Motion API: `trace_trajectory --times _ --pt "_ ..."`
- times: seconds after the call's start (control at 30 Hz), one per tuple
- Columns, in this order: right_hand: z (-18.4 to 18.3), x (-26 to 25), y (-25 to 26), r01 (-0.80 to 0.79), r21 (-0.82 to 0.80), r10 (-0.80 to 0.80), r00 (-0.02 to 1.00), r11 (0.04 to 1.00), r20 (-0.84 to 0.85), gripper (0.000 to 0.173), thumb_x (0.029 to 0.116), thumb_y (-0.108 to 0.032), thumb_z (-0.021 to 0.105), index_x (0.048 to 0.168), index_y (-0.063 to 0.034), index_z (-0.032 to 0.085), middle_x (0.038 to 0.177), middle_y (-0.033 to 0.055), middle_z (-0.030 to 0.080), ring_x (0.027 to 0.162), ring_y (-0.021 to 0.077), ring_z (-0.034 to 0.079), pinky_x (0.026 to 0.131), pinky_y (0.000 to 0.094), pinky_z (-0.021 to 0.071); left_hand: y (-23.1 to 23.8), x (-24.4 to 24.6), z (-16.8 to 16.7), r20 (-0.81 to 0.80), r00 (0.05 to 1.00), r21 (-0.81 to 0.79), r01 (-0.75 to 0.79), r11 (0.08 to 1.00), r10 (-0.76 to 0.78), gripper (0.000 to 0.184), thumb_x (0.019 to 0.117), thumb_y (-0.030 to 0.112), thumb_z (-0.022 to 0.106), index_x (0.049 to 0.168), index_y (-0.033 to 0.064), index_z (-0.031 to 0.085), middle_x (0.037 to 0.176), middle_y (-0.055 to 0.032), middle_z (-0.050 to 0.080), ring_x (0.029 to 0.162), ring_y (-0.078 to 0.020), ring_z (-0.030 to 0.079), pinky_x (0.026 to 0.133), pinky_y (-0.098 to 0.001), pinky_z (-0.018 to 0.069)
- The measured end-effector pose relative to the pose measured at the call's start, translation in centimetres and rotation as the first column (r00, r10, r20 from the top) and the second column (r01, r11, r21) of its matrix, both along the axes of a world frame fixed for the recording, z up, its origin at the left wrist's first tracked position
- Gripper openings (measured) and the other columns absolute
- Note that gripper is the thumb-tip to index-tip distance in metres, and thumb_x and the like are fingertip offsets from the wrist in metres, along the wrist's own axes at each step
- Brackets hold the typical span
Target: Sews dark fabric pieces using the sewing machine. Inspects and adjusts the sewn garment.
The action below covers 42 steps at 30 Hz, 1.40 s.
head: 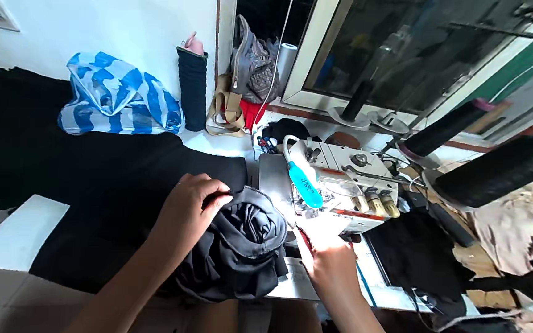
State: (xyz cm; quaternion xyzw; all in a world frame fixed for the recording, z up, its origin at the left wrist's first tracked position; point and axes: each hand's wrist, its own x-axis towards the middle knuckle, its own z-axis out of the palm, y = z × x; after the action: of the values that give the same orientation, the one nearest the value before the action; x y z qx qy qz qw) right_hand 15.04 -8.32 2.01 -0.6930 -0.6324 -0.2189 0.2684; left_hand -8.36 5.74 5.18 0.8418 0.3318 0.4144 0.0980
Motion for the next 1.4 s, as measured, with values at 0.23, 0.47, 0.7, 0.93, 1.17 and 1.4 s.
trace_trajectory --times 0.23,0.47,0.7,0.93,1.17,1.4 --pt "-1.8 -0.3 -5.9 0.138 0.055 -0.115 0.945 0.989 -0.305 0.032 0.0846 -0.020 0.068 0.106 0.0025 0.075 0.095 0.0167 0.074 0.077 0.0172 0.070 0.068 0.0274 0.0570 -8.4 1.3 -4.6 0.107 0.987 -0.089 0.126 0.988 -0.117 0.019 0.0975 0.017 0.060 0.097 0.0120 0.078 0.099 -0.0015 0.074 0.091 -0.0100 0.071 0.080 -0.0268 0.0603" --pt "-3.9 -3.1 -9.9 -0.186 0.126 0.224 0.835 0.975 -0.503 0.029 0.0891 -0.013 0.076 0.112 0.0037 0.070 0.096 0.0123 0.070 0.081 0.0027 0.064 0.076 0.0121 0.0523 -13.0 5.3 -7.9 0.503 0.864 -0.407 0.253 0.878 -0.016 0.016 0.1043 0.009 0.054 0.104 -0.0036 0.064 0.091 -0.0048 0.076 0.078 -0.0104 0.077 0.072 -0.0254 0.0656" --pt "-3.4 -4.0 -8.5 -0.217 0.128 0.250 0.893 0.968 -0.375 0.024 0.0946 -0.020 0.070 0.113 -0.0045 0.075 0.100 0.0101 0.070 0.081 0.0050 0.064 0.071 0.0127 0.0517 -13.9 5.8 -6.7 0.588 0.808 -0.480 0.307 0.822 0.042 0.012 0.1056 0.011 0.053 0.109 0.0008 0.060 0.096 -0.0031 0.075 0.082 -0.0112 0.076 0.075 -0.0277 0.0660" --pt "-3.5 -3.3 -8.7 -0.235 0.103 0.256 0.877 0.967 -0.406 0.022 0.0972 -0.016 0.066 0.111 -0.0024 0.075 0.098 0.0118 0.072 0.083 0.0077 0.067 0.075 0.0154 0.0542 -13.9 5.8 -7.2 0.411 0.903 -0.359 0.283 0.889 -0.121 0.022 0.1077 0.019 0.050 0.107 0.0005 0.063 0.099 -0.0051 0.075 0.089 -0.0093 0.074 0.081 -0.0251 0.0630" --pt "-4.9 -0.6 -10.4 -0.013 0.121 0.087 0.776 0.993 -0.625 0.031 0.0903 -0.013 0.070 0.112 0.0084 0.068 0.102 0.0124 0.072 0.090 0.0035 0.069 0.079 0.0156 0.0573 -13.4 5.3 -8.0 -0.056 0.998 -0.142 0.030 0.989 -0.039 0.027 0.1003 0.032 0.060 0.104 0.0089 0.074 0.088 -0.0021 0.074 0.078 -0.0143 0.072 0.071 -0.0306 0.0604" --pt "-4.0 -1.5 -8.5 -0.022 0.206 0.198 0.395 0.978 -0.897 0.031 0.0939 -0.005 0.059 0.121 0.0087 0.056 0.105 0.0075 0.071 0.083 0.0060 0.069 0.070 0.0186 0.0590 -12.3 8.0 -5.3 0.028 0.997 -0.047 -0.064 0.997 0.066 0.023 0.0970 0.030 0.065 0.105 0.0113 0.076 0.095 -0.0037 0.068 0.074 -0.0121 0.066 0.063 -0.0264 0.0571"
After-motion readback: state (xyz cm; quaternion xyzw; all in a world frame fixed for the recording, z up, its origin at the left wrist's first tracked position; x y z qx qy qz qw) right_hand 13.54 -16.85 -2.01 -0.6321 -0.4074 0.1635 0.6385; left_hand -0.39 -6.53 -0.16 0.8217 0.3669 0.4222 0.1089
